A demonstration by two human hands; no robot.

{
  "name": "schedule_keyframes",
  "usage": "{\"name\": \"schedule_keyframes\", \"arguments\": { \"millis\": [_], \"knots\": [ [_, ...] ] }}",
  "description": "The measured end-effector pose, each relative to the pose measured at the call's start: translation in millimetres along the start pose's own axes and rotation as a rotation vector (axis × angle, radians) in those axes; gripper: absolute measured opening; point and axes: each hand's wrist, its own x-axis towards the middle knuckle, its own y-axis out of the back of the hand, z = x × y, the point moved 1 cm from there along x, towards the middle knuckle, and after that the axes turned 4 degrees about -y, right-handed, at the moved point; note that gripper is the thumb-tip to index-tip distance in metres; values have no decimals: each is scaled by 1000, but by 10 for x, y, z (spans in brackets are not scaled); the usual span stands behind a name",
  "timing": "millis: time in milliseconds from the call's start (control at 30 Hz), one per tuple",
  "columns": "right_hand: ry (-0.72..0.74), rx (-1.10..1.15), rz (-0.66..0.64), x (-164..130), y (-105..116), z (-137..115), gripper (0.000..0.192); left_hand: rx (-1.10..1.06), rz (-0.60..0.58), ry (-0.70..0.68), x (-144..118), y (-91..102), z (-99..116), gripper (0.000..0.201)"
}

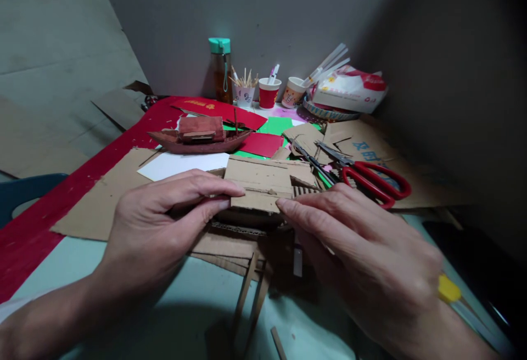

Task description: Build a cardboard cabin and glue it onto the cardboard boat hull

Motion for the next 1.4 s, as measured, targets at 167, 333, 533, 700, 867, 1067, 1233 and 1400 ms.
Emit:
{"name": "schedule_keyframes", "arguments": {
  "millis": [167, 333, 533, 700, 867, 1067, 1233, 1400],
  "knots": [
    [2, 27, 5, -1, 7, -1, 15, 52, -1, 29, 22, -4, 35, 21],
    [-26, 54, 91, 26, 60, 2, 20, 127, -3, 78, 14, 16, 62, 14],
    [-354, 20, 269, 86, 234, 146, 12, 32, -34, 180, 40, 91, -9, 40],
    [-481, 31, 210, 70, 259, 297, 6, 84, -78, 200, 83, 117, 21, 27],
    [-493, 39, 171, 52, 224, 329, 8, 107, -118, 219, 83, 120, 62, 36],
    [-437, -95, 77, 37, 233, 365, 14, 79, -181, 220, 20, 105, -34, 38],
    [-458, -533, -244, 12, 202, 381, 14, 44, -175, 218, 6, 94, -62, 38],
    [-469, -608, -446, 62, 210, 321, 19, 97, -171, 222, 11, 153, -114, 36]
  ]
}}
